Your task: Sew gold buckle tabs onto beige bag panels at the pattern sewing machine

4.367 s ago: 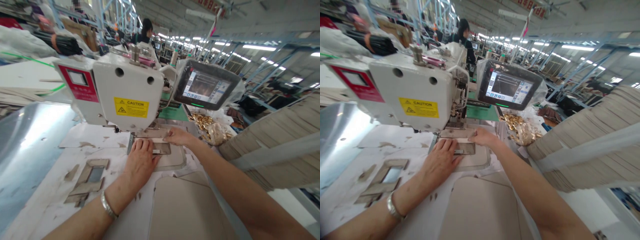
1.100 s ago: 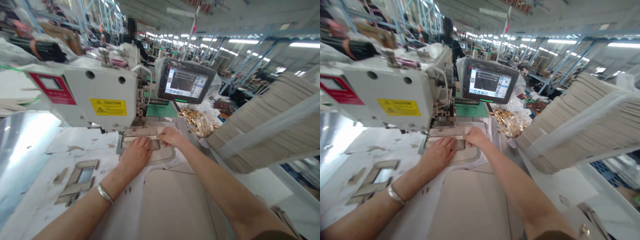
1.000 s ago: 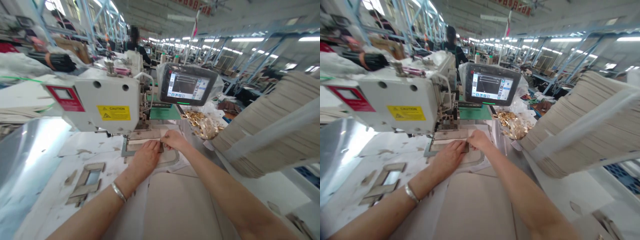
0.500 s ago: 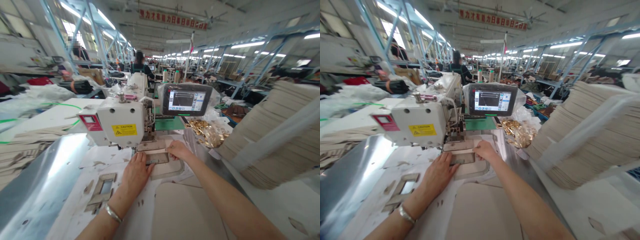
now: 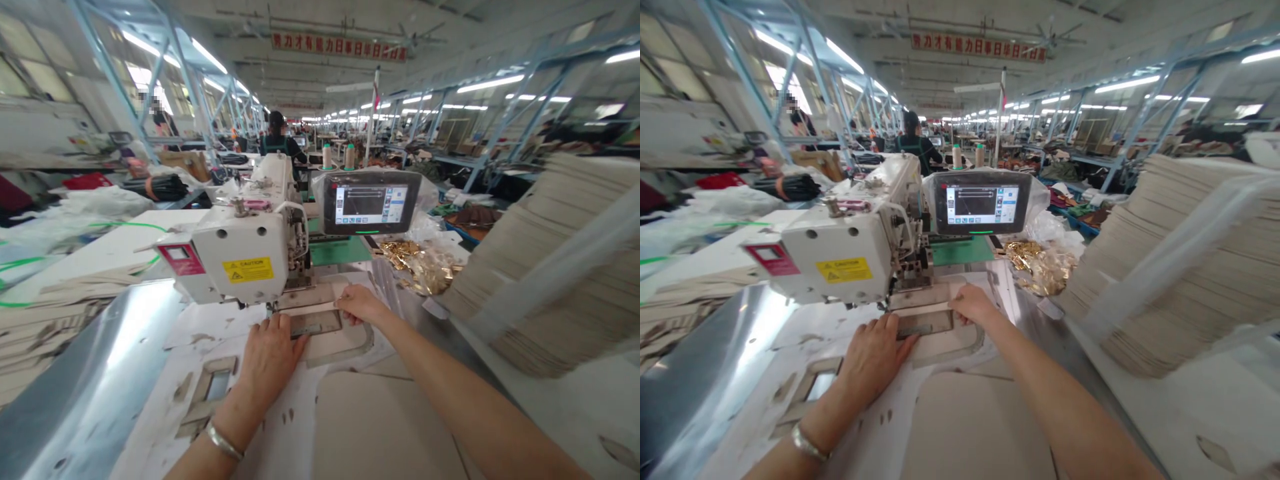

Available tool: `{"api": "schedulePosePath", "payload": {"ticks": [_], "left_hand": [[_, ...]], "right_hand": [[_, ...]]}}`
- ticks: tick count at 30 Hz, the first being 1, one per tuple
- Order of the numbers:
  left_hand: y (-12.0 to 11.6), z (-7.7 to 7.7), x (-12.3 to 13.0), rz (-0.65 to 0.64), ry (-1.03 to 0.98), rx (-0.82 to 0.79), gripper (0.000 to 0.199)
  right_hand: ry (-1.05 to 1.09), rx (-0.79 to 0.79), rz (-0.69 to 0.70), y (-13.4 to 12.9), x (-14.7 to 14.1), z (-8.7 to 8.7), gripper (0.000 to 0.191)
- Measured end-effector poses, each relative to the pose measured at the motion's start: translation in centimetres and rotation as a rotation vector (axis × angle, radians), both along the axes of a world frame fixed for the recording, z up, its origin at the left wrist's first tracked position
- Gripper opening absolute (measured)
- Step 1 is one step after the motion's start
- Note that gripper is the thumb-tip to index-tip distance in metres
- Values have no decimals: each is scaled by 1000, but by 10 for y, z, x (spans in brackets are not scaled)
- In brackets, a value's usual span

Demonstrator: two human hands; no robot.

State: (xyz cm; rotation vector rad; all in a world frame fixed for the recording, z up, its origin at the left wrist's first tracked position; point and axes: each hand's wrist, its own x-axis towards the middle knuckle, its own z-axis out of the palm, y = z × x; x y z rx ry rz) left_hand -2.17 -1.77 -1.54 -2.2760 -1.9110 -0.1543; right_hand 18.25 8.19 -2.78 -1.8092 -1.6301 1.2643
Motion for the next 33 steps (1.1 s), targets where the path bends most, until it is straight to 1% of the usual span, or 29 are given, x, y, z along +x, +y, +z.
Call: {"api": "schedulePosePath", "payload": {"ticks": [2, 6, 9, 12, 18, 21, 33], "left_hand": [[1, 3, 3, 9, 18, -21, 37], [-2, 3, 5, 54, 32, -63, 36], [-4, 3, 1, 79, 44, -102, 35], [-5, 5, -6, 96, 64, -107, 37], [-6, 7, -30, 141, 87, -128, 43], [-6, 6, -44, 141, 77, -123, 46], [-14, 5, -91, 188, 162, -83, 51]], "right_hand": [[-5, -15, -2, 1, 0, 1, 19], [-11, -38, 9, 2, -2, 4, 22], [-7, -62, 23, 1, -8, 8, 23], [-6, -75, 37, 0, -19, 12, 23], [-35, -107, 83, 1, -47, 16, 22], [-56, -121, 118, 2, -61, 17, 23], [-9, -217, 181, 6, -116, 12, 17]]}}
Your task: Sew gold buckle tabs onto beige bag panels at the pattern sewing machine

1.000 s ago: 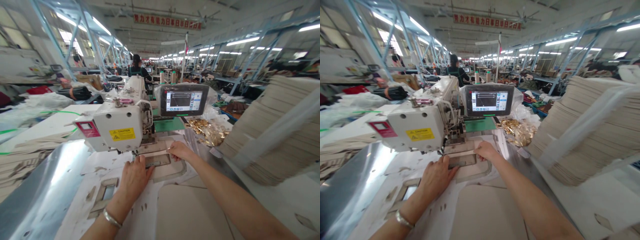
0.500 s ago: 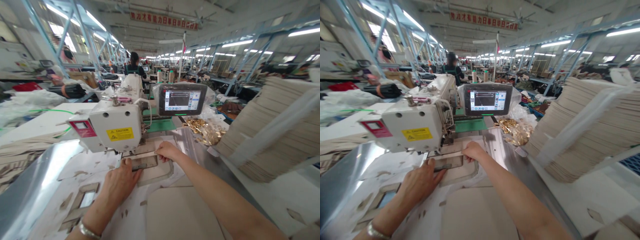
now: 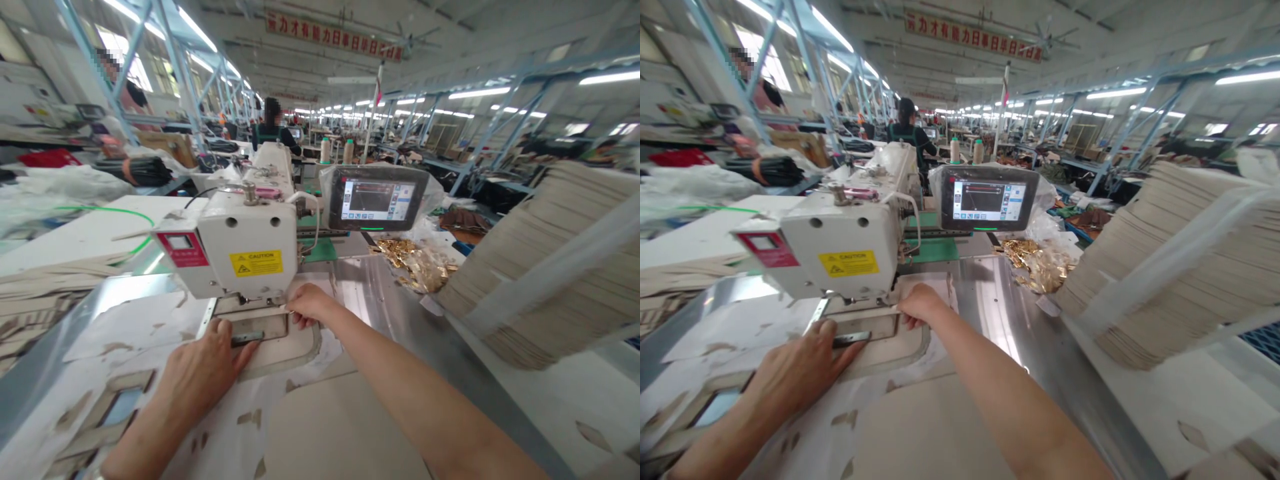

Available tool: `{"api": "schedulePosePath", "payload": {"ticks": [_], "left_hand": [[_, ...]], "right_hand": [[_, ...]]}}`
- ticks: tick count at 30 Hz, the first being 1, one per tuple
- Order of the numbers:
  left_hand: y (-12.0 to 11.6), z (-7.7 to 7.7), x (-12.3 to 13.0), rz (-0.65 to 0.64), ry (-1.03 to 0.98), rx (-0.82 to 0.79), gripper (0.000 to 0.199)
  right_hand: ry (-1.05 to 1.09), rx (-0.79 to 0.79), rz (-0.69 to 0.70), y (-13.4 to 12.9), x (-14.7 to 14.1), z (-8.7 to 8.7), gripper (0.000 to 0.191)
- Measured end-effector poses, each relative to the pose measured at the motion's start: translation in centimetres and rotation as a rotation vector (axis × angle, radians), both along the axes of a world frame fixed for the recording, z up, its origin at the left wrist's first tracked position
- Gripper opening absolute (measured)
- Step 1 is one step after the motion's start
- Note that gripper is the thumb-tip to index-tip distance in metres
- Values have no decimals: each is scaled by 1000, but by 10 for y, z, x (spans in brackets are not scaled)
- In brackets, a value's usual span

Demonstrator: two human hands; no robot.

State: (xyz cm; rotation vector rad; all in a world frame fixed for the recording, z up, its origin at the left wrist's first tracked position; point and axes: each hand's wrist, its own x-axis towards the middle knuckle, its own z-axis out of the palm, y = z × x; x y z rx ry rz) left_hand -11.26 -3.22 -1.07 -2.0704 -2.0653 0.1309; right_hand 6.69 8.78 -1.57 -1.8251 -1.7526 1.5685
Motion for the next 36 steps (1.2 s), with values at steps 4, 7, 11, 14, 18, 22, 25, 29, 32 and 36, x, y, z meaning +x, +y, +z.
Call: {"api": "schedulePosePath", "payload": {"ticks": [4, 7, 11, 14, 18, 22, 25, 29, 32, 36], "left_hand": [[3, 1, -8, 32, -7, -10, 55], [8, 2, -3, 32, -44, -21, 53], [12, 5, 11, -9, -71, -45, 52], [12, 5, 21, -26, -89, -53, 50], [12, 0, 32, -72, -128, -31, 48], [9, -2, 38, -101, -161, -90, 52], [5, 2, 41, -108, -207, -167, 48], [-1, 11, 50, -159, -219, -221, 34], [-2, 14, 61, -203, -224, -218, 30], [-4, 16, 74, -256, -258, -239, 24]], "right_hand": [[18, -36, 1, 4, -11, 5, 16], [4, -4, -1, 10, -8, 5, 16], [-15, -4, -40, 17, 8, 1, 17], [-3, -6, -61, 18, 23, -2, 13], [-12, 4, -87, 17, 42, -1, 14], [-11, 12, -118, 15, 59, 2, 15], [-24, 16, -140, 14, 72, 6, 13], [-58, 24, -170, 14, 90, 7, 12], [-52, 30, -193, 14, 102, 6, 12], [-11, 47, -213, 14, 110, 3, 13]]}}
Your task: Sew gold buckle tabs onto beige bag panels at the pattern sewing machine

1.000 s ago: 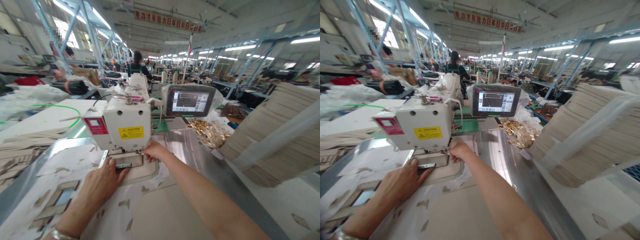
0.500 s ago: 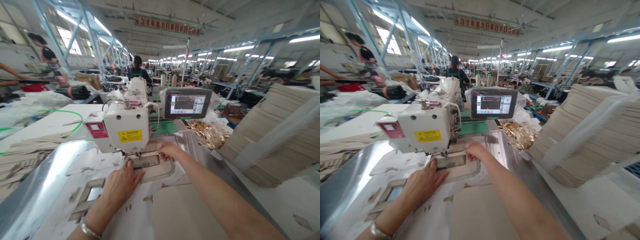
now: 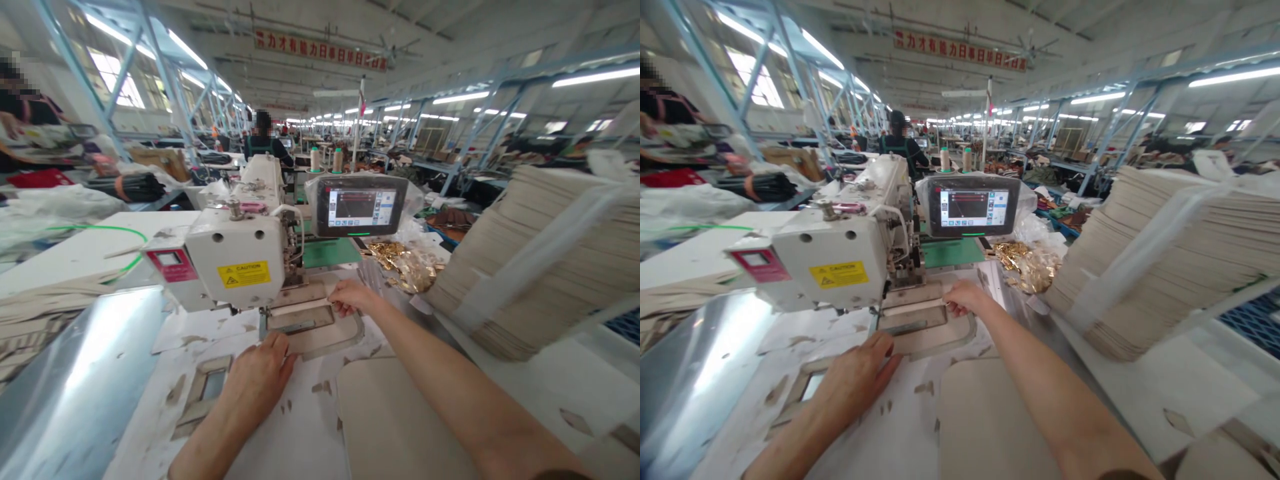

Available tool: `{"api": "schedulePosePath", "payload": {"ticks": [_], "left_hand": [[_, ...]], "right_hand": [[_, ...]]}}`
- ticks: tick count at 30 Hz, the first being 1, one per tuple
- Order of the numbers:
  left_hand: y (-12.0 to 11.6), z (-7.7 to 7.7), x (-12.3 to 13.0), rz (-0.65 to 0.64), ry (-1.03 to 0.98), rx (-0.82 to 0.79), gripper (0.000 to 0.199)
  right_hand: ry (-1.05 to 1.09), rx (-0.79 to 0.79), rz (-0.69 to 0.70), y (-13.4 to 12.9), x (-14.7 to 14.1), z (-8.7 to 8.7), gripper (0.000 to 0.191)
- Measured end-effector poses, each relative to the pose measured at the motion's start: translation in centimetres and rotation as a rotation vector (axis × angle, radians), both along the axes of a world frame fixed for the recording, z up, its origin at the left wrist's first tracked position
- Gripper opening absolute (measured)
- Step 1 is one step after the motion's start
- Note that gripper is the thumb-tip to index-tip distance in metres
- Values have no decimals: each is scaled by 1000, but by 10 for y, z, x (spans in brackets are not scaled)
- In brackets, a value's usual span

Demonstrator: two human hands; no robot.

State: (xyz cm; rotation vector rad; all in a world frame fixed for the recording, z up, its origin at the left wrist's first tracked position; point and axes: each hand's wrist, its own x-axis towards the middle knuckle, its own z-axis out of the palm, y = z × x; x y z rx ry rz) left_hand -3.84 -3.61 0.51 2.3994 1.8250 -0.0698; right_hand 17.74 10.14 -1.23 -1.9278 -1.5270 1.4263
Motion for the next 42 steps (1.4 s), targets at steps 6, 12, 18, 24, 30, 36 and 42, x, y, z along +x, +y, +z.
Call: {"api": "schedulePosePath", "payload": {"ticks": [6, 12, 18, 24, 30, 36, 42], "left_hand": [[-8, 0, 13, -36, -53, -92, 21], [-20, 2, 15, -68, -59, -176, 22], [-33, 9, 27, -135, -132, -255, 23], [-36, 4, 34, -163, -165, -256, 22], [-34, -1, 44, -204, -216, -238, 21], [-26, -8, 74, -342, -274, -165, 35], [-14, -8, 89, -380, -239, -202, 27]], "right_hand": [[21, 47, -5, 1, 2, -8, 13], [-31, 116, 39, -6, 2, -11, 11], [-244, 395, 81, -26, 5, -6, 4], [-244, 743, 123, -32, 40, -2, 7], [-3, 628, 31, -52, 73, 1, 14], [-60, 661, -159, -113, 109, 31, 15], [-629, 629, -482, -277, 245, 80, 29]]}}
